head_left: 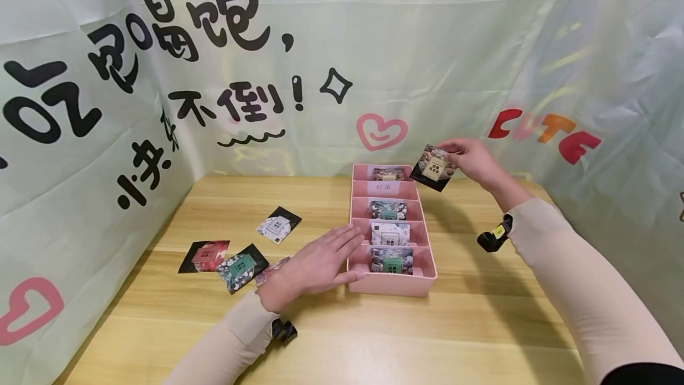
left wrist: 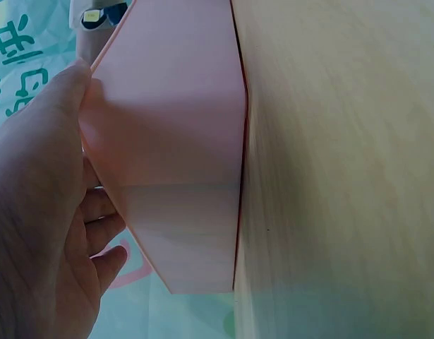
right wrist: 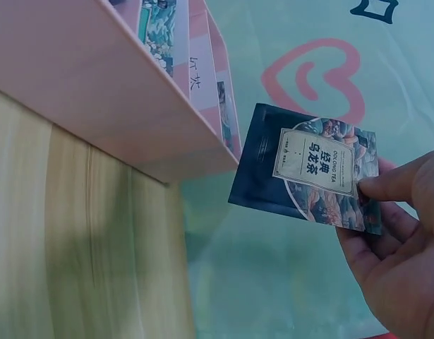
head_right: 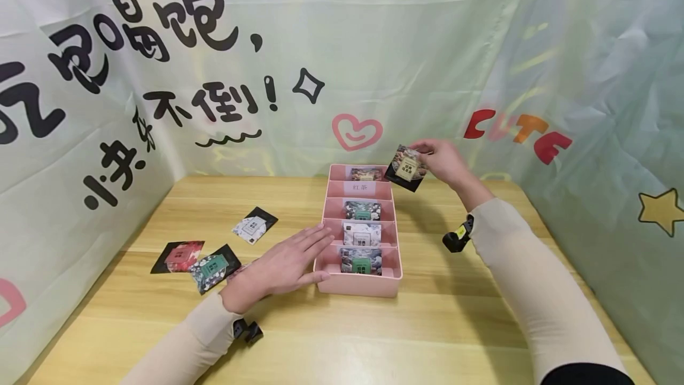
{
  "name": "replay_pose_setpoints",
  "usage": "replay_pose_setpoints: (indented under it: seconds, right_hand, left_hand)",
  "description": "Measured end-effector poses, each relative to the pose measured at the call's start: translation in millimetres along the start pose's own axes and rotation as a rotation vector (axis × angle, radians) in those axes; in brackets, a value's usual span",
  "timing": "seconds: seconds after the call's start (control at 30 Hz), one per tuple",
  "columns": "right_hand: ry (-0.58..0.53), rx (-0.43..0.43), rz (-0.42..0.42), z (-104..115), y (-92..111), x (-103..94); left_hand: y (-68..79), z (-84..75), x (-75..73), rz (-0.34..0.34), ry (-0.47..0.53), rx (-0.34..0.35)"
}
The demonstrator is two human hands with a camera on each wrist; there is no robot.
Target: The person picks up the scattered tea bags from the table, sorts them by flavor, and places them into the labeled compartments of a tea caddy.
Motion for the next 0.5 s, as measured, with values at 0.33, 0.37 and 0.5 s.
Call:
replay_pose_setpoints:
  seconds: [0.33,0.37,0.5]
  right_hand:
    - [-0.022,0.02,-0.011,6,-15,16.6]
    - [-0.024,0.023,-0.012,6,-17,17.9]
    - [-0.042,0.035,-0.029,8,-22,21.2]
  left_hand:
    - [1.5,0.7,-0.9,-0.024,-0.001,-0.001]
    - [1.5,0.5,-0.9,-0.026,-0.002,0.003]
    - [1.2,-0.1,-2.1,-0.036,-0.003,0.016]
Point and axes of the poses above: each hand's wrist, its own y-axis away from the middle knuckle, its own x-axis out of the palm, z = x × y, the point moved 7 cm from there along -y, towards the middle knuckle, and after that the axes turned 5 degrees about -z, right-handed, at the moved point
